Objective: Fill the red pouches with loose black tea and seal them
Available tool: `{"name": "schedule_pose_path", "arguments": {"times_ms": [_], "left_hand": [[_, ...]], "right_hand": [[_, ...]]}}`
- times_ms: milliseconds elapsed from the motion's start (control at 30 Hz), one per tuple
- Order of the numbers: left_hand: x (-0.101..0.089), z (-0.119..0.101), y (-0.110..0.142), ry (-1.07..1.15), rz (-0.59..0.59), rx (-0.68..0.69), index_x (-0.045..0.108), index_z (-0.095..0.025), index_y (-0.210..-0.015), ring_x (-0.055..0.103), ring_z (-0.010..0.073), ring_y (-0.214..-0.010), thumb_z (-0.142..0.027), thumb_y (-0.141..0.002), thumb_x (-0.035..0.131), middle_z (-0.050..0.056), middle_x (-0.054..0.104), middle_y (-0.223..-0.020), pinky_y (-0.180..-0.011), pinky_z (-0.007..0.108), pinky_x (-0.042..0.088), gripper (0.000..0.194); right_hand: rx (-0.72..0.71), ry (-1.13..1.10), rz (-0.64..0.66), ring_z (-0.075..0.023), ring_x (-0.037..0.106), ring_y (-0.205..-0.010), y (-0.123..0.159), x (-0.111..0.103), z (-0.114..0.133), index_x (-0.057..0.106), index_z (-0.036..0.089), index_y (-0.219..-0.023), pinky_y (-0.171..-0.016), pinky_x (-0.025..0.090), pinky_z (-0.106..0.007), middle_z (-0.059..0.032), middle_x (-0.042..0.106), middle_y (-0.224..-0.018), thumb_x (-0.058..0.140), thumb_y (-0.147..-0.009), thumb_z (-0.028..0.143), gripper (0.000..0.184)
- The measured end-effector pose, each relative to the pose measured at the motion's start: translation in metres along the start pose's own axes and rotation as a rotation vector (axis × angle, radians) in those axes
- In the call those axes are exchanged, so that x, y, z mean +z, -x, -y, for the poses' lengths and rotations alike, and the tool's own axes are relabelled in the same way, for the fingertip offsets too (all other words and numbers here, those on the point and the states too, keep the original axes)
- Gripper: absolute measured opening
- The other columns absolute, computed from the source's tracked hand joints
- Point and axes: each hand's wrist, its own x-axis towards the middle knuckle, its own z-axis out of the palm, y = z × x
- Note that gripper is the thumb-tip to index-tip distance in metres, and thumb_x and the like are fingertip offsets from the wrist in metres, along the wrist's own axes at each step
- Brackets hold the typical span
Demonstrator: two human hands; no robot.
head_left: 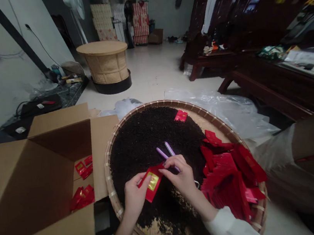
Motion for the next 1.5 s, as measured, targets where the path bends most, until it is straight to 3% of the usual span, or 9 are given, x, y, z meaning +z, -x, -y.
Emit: {"name": "schedule_pose_path", "arguments": {"times_ms": [200,433,600,700,867,1033,1167,1300,1500], "left_hand": [[-0.001,0.004,0.001,-0.067,-0.012,0.045,0.074,-0.018,-0.075,0.067,0.0218,-0.065,-0.038,-0.067,0.067,0.004,0.075,-0.071,-0.060,0.028,0.053,0.023],[-0.007,0.006,-0.003,-0.096,0.018,0.106,0.075,-0.020,-0.077,0.069,0.0231,-0.075,-0.033,-0.067,0.069,0.005,0.076,-0.080,-0.072,0.030,0.054,0.019],[-0.019,0.007,-0.012,0.100,0.053,-0.050,0.074,-0.015,-0.085,0.069,0.0222,-0.071,-0.039,-0.060,0.076,0.007,0.075,-0.082,-0.068,0.032,0.057,0.034],[-0.021,0.006,-0.012,0.266,0.114,-0.157,0.073,-0.014,-0.089,0.069,0.0245,-0.076,-0.048,-0.059,0.077,0.009,0.075,-0.087,-0.064,0.035,0.058,0.045],[-0.021,0.003,-0.008,0.267,0.200,-0.215,0.073,-0.014,-0.093,0.068,0.0231,-0.077,-0.056,-0.062,0.073,0.009,0.074,-0.090,-0.057,0.028,0.056,0.052],[-0.022,-0.007,-0.008,0.388,0.237,-0.273,0.072,-0.012,-0.099,0.069,0.0239,-0.079,-0.063,-0.065,0.067,0.012,0.074,-0.088,-0.067,0.030,0.055,0.062],[-0.022,-0.010,-0.010,0.377,0.240,-0.265,0.071,-0.011,-0.102,0.069,0.0265,-0.083,-0.063,-0.067,0.066,0.013,0.074,-0.089,-0.073,0.034,0.054,0.062],[-0.022,-0.002,-0.011,0.171,0.177,-0.088,0.065,-0.014,-0.112,0.065,0.0287,-0.099,-0.060,-0.077,0.055,0.014,0.070,-0.108,-0.088,0.040,0.049,0.059],[-0.025,0.003,-0.002,-0.634,0.163,0.628,0.054,-0.023,-0.128,0.045,0.0342,-0.123,-0.032,-0.066,0.076,0.011,0.059,-0.130,-0.101,0.047,0.032,0.066]], "right_hand": [[0.154,0.034,0.077,-0.0175,0.053,-0.067,0.005,0.004,-0.010,0.066,0.021,-0.075,-0.061,0.046,-0.029,-0.0027,0.061,-0.071,0.067,-0.078,0.039,0.018],[-0.094,0.053,0.273,-0.0187,0.052,-0.070,0.004,-0.007,0.002,0.061,0.021,-0.070,-0.067,0.046,-0.032,-0.0040,0.061,-0.068,0.051,-0.089,0.027,0.022],[0.065,-0.021,0.296,-0.0147,0.047,-0.061,0.004,-0.015,0.003,0.051,0.022,-0.061,-0.089,0.046,-0.039,0.0031,0.047,-0.056,0.051,-0.088,0.038,0.031],[0.131,-0.213,0.489,-0.0165,0.058,-0.072,0.003,-0.015,0.009,0.064,0.021,-0.081,-0.105,0.035,-0.045,0.0011,0.060,-0.067,0.055,-0.086,0.042,0.023],[0.329,-0.606,0.834,-0.0217,0.062,-0.104,0.000,-0.013,0.018,0.063,0.019,-0.116,-0.099,0.044,-0.041,-0.0072,0.070,-0.106,0.058,-0.082,0.053,0.048],[0.463,-0.654,0.842,-0.0206,0.058,-0.111,0.000,-0.011,0.012,0.065,0.019,-0.115,-0.108,0.032,-0.043,-0.0072,0.069,-0.109,0.043,-0.088,0.060,0.054],[0.569,-0.729,0.837,-0.0224,0.061,-0.106,0.001,-0.010,0.008,0.069,0.017,-0.106,-0.104,0.037,-0.041,-0.0077,0.071,-0.101,0.045,-0.084,0.065,0.058],[0.623,-0.745,0.856,-0.0218,0.063,-0.103,-0.001,-0.011,0.007,0.069,0.017,-0.104,-0.101,0.040,-0.040,-0.0076,0.072,-0.098,0.043,-0.084,0.066,0.059],[0.533,-0.577,0.905,-0.0209,0.058,-0.110,-0.011,-0.011,0.005,0.067,0.018,-0.110,-0.108,0.033,-0.041,-0.0064,0.069,-0.108,0.035,-0.083,0.071,0.067]]}}
